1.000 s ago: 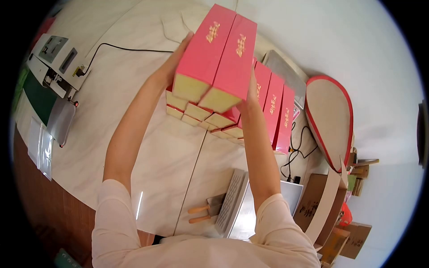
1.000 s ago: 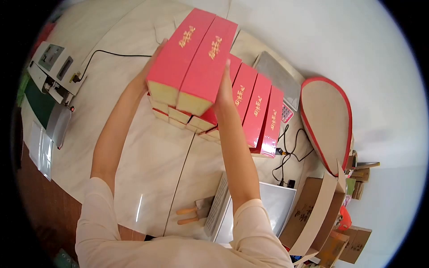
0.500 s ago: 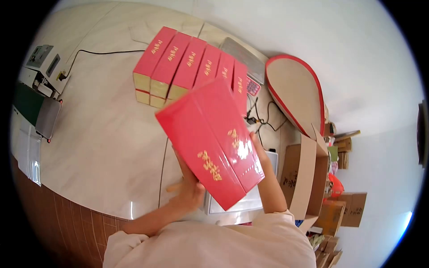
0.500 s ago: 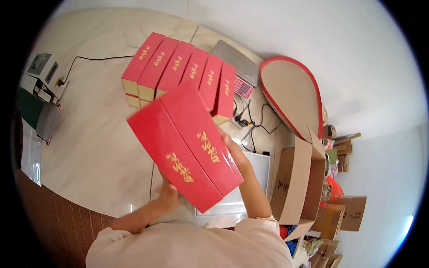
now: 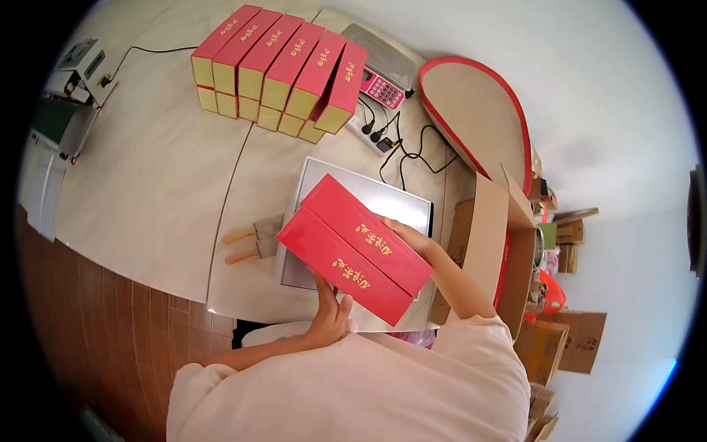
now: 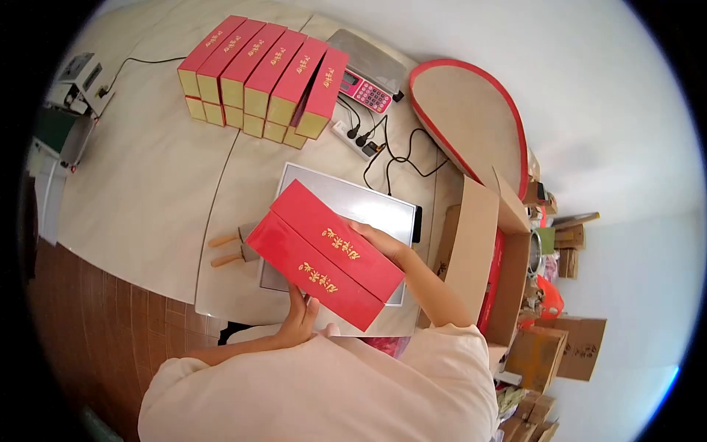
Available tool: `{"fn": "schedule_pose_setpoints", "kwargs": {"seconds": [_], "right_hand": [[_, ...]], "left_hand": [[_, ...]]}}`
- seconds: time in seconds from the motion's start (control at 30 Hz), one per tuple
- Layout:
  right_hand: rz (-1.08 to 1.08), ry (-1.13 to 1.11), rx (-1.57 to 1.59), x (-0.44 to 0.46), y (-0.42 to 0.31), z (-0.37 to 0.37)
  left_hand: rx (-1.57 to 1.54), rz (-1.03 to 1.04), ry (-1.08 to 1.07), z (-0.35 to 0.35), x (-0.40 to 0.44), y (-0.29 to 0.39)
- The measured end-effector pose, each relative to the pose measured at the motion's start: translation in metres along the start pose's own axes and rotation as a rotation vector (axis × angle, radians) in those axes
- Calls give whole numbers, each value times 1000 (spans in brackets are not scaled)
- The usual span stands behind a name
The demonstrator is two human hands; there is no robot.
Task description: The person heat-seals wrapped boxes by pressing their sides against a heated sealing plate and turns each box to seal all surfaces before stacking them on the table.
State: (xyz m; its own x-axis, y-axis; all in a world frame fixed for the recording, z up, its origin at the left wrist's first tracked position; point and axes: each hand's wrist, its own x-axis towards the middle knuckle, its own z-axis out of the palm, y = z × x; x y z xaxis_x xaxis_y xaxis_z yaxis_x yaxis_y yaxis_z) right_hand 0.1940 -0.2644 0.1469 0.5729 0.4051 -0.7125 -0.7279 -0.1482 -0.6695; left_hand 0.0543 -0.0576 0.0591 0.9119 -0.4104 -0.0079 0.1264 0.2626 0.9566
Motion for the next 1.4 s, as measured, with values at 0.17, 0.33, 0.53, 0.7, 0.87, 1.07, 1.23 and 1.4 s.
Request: {"fn": "schedule_pose_setpoints", "kwargs": {"seconds": [0.17,0.33,0.53,0.7,0.87,1.07,1.23,1.4], "right_hand": [[89,-110,-97,-4,15,-43],[83,-234,-301,17,25,-79],[-334,-213,-706,42,21,-113],[-630,160,-491,-3,30,-143],[-713,629,169,-45,106,-144],[-725,705,300,-39,178,-76],[-712,733,389,-46,164,-47],[-702,606,446,-32,165,-58]], "left_hand": [[10,-45,190,63,0,-25],[92,-124,399,111,10,-50],[48,-249,716,108,22,-51],[321,-121,896,41,30,2],[399,-109,618,6,68,48],[366,-423,205,-34,98,33],[99,-549,270,-52,94,7],[130,-588,261,-58,86,8]]}}
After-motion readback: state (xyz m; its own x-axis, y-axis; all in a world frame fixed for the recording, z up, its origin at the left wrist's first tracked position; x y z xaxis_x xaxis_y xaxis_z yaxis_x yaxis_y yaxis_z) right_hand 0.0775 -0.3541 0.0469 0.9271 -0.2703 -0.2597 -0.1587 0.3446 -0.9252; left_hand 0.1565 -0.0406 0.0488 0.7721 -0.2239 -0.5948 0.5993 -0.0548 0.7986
